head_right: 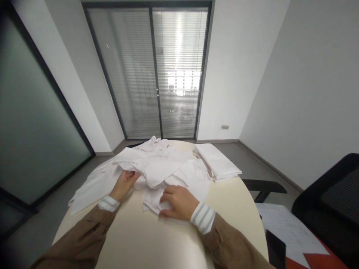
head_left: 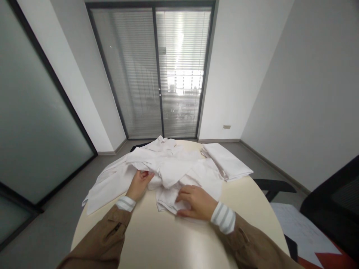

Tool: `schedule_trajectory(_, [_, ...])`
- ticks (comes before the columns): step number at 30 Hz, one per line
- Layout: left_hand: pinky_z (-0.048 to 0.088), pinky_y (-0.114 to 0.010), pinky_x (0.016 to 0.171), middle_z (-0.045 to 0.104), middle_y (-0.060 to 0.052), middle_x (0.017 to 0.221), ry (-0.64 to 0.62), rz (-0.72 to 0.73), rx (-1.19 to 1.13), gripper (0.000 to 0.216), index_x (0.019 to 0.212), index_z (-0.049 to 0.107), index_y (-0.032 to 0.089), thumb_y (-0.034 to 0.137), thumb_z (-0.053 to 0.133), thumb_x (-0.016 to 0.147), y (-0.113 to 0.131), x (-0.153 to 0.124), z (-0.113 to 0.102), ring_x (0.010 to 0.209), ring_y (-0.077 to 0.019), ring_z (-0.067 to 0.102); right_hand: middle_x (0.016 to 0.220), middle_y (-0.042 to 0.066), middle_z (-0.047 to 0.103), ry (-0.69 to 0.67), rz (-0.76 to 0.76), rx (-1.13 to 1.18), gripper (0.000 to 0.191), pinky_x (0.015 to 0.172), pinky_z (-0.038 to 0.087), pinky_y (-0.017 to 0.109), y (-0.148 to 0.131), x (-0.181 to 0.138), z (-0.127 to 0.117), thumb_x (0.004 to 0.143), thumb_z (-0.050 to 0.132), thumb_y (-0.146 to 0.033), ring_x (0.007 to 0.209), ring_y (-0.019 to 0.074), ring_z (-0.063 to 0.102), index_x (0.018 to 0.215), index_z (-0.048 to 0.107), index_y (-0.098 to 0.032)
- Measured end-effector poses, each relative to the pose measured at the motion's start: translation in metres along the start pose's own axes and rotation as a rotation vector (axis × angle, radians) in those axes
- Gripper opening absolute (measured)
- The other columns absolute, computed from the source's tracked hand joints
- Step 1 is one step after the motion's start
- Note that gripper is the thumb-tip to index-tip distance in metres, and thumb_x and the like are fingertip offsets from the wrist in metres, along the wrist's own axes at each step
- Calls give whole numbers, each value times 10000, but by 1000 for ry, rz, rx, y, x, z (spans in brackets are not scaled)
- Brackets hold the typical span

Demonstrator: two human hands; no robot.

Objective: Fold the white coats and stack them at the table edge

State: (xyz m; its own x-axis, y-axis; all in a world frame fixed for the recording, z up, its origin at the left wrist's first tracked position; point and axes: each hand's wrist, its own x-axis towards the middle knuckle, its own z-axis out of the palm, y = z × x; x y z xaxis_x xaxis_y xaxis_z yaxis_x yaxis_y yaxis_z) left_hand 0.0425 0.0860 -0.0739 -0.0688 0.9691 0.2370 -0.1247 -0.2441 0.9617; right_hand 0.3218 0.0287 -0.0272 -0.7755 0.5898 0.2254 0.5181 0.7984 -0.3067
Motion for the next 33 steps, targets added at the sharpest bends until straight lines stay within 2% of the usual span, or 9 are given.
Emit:
schedule_trajectory(2, [515,-429,950,698,-131,1115,68,39,36,752,1274,494,160,437,844,668,2,0,0,1064,-291,668,1126,84,661,-30,-23,-38,473,836,450,327,-8,5,16,818,694,-521,982,233,607,1181,647,-221])
schedule_trajectory(5, [546,-372,845,702,-95,1021,145,40,78,706,1231,520,161,419,849,661,6,0,-2,906,-243,701,1055,83,687,-66,-3,-119,259,783,442,306,-7,8,30,881,601,-329,903,206,618,1092,684,-204])
schedule_trajectory(11, [510,-287,630,650,14,761,328,-31,119,810,1314,457,162,391,852,644,10,2,-11,628,-171,651,814,31,699,-150,-64,52,155,748,441,277,0,2,15,714,637,-209,795,184,605,843,720,-189])
schedule_trajectory(18, [513,-389,855,705,-67,880,370,-74,214,405,1013,579,156,289,787,692,3,6,-20,874,-248,683,690,-39,632,-568,152,681,219,581,413,184,-12,-12,-3,769,630,-263,625,100,565,920,745,-153])
schedule_trajectory(21, [474,-429,975,709,-103,1025,385,-76,152,343,997,577,168,261,755,719,1,7,-19,1015,-266,670,806,-1,676,-373,82,567,264,718,468,236,-18,-7,-3,779,676,-335,753,142,619,986,741,-184])
schedule_trajectory(23, [460,-440,1004,706,-112,1062,369,-72,109,350,1018,570,173,256,748,728,0,8,-18,1044,-266,666,1005,44,684,-178,3,419,419,884,464,310,-19,-4,-1,721,755,-395,940,201,622,1099,717,-220])
schedule_trajectory(25, [468,-439,997,706,-114,1064,362,-57,96,350,1017,567,177,228,744,719,-1,8,-17,1037,-265,671,1223,91,617,-114,-35,324,699,1005,421,394,-16,-3,5,638,821,-454,1112,266,568,1279,632,-251])
schedule_trajectory(29, [499,-416,944,724,-89,977,391,-40,188,339,952,600,189,111,707,640,2,10,-24,989,-274,686,1520,205,353,-213,62,247,1270,1123,302,537,-4,-7,22,513,865,-561,1377,389,349,1563,249,-199])
schedule_trajectory(33, [515,-379,854,735,-49,826,343,-106,310,326,875,646,205,76,619,577,15,13,-42,895,-289,697,1632,231,76,-382,254,208,1476,1143,98,679,2,-14,27,439,863,-655,1479,466,59,1593,67,-195])
